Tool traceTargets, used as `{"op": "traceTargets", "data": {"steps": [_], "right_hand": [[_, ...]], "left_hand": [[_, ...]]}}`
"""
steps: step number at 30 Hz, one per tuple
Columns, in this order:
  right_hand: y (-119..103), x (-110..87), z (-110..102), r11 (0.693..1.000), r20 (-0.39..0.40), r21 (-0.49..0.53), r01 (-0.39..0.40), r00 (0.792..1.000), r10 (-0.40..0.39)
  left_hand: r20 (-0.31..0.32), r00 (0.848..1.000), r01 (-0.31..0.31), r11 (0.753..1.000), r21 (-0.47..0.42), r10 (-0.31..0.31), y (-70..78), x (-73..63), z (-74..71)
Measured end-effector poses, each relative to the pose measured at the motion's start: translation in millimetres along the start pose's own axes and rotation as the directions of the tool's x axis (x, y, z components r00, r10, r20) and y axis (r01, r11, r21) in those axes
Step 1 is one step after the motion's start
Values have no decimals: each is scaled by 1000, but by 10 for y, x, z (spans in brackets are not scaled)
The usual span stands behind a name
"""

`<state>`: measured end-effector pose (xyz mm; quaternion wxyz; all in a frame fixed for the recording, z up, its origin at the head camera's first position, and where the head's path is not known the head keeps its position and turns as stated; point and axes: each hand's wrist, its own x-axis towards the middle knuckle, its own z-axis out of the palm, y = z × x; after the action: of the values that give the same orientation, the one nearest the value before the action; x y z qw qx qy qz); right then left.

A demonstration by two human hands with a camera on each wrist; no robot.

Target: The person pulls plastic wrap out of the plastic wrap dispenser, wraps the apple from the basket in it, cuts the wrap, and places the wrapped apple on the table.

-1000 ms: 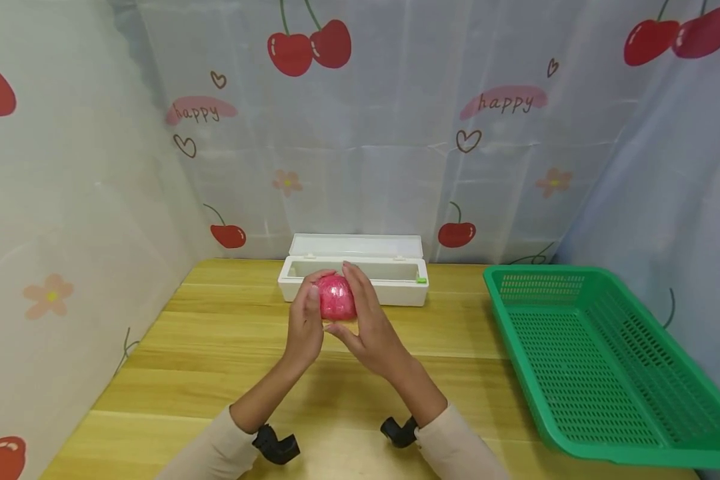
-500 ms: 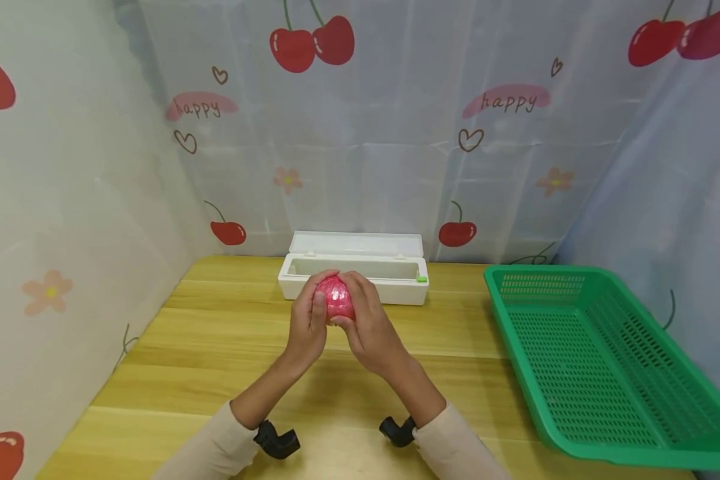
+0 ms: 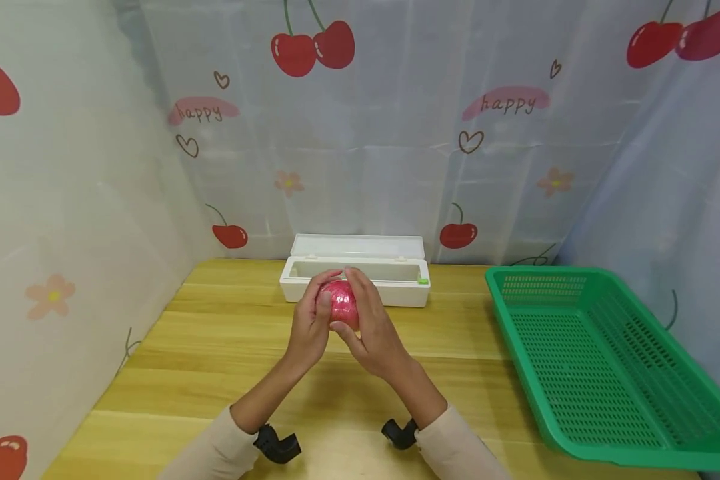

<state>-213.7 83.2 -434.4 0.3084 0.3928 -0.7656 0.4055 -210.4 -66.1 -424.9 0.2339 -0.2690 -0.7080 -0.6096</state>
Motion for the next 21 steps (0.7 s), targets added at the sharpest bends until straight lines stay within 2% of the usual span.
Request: {"op": "traceTargets", "data": {"steps": [3, 7, 10, 12, 15, 21], "right_hand": [[15, -1, -5, 999, -9, 32, 9, 1000, -8], [9, 10, 12, 996, -82, 82, 24, 997, -17], [-13, 15, 39, 994, -128, 105, 31, 992, -17], [-26, 13, 52, 995, -137, 99, 27, 990, -13], [-42, 3, 58, 997, -133, 73, 8, 991, 2], [-35, -6, 51, 998, -111, 66, -24, 993, 31]], "left_hand": [[38, 999, 2, 1000, -20, -1, -22, 1, 6], [49, 992, -119, 991, 57, 117, -60, 4, 22], [42, 977, -212, 966, 150, 208, -91, -4, 33], [35, 971, -239, 950, 199, 237, -105, -14, 39], [28, 969, -243, 941, 234, 244, -105, -31, 47], [32, 975, -219, 942, 254, 218, -78, -46, 47]]}}
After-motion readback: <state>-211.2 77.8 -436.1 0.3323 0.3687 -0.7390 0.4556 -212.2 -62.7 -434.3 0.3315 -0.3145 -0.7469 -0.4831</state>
